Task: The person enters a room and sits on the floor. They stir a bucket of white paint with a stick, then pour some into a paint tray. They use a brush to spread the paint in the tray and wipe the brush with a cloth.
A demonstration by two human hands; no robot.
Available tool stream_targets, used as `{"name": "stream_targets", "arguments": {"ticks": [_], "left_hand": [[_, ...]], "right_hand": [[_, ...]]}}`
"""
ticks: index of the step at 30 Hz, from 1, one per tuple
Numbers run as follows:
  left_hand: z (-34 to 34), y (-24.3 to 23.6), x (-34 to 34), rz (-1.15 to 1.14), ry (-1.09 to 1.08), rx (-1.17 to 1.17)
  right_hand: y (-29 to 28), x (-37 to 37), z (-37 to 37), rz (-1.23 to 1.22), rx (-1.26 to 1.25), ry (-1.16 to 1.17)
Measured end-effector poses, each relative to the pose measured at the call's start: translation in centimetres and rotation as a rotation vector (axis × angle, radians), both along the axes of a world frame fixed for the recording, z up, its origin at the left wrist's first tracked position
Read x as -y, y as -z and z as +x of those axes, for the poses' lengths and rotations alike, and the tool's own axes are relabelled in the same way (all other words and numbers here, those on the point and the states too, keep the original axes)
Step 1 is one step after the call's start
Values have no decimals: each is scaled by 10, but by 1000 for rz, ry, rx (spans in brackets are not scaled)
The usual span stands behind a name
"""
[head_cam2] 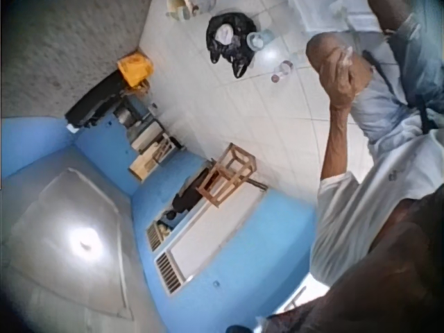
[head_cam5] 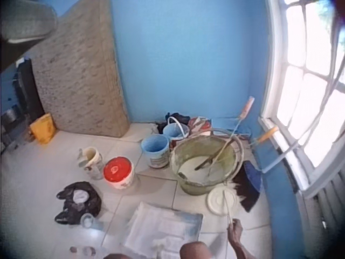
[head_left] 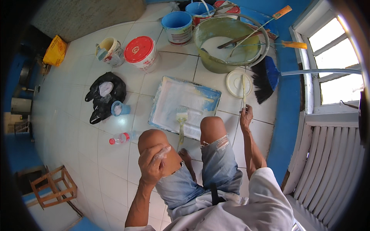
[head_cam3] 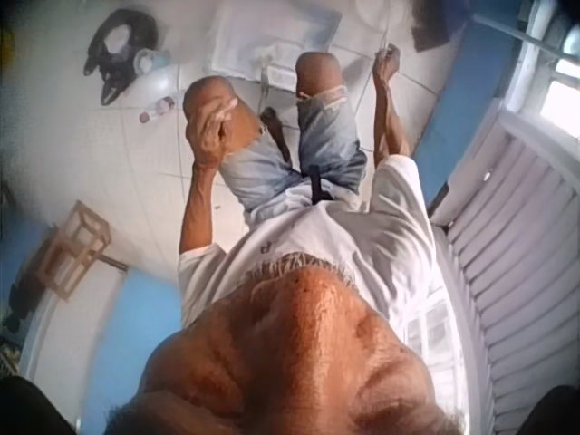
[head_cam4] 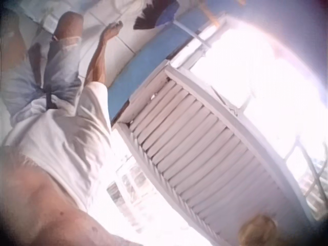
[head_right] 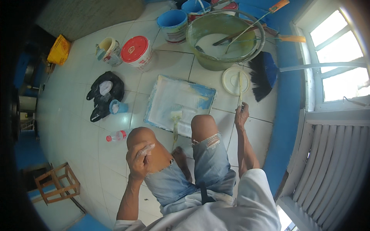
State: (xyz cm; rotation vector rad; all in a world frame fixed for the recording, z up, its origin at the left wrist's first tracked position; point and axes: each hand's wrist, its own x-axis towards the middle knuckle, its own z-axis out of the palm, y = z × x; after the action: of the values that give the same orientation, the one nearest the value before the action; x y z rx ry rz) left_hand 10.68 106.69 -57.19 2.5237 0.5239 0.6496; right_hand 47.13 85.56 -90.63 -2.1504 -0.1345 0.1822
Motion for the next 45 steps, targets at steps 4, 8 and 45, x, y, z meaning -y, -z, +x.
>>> {"name": "stream_targets", "arguments": {"ticks": [4, 8, 45], "left_hand": [[-12, 0, 19, 31, 1, 39], [-22, -15, 46, 2, -42, 73], [-200, -68, 15, -54, -875, -101]], "right_hand": [[3, -27, 2, -413, 41, -80], [-23, -32, -24, -414, 128, -162], [-107, -24, -172, 105, -289, -499]]}}
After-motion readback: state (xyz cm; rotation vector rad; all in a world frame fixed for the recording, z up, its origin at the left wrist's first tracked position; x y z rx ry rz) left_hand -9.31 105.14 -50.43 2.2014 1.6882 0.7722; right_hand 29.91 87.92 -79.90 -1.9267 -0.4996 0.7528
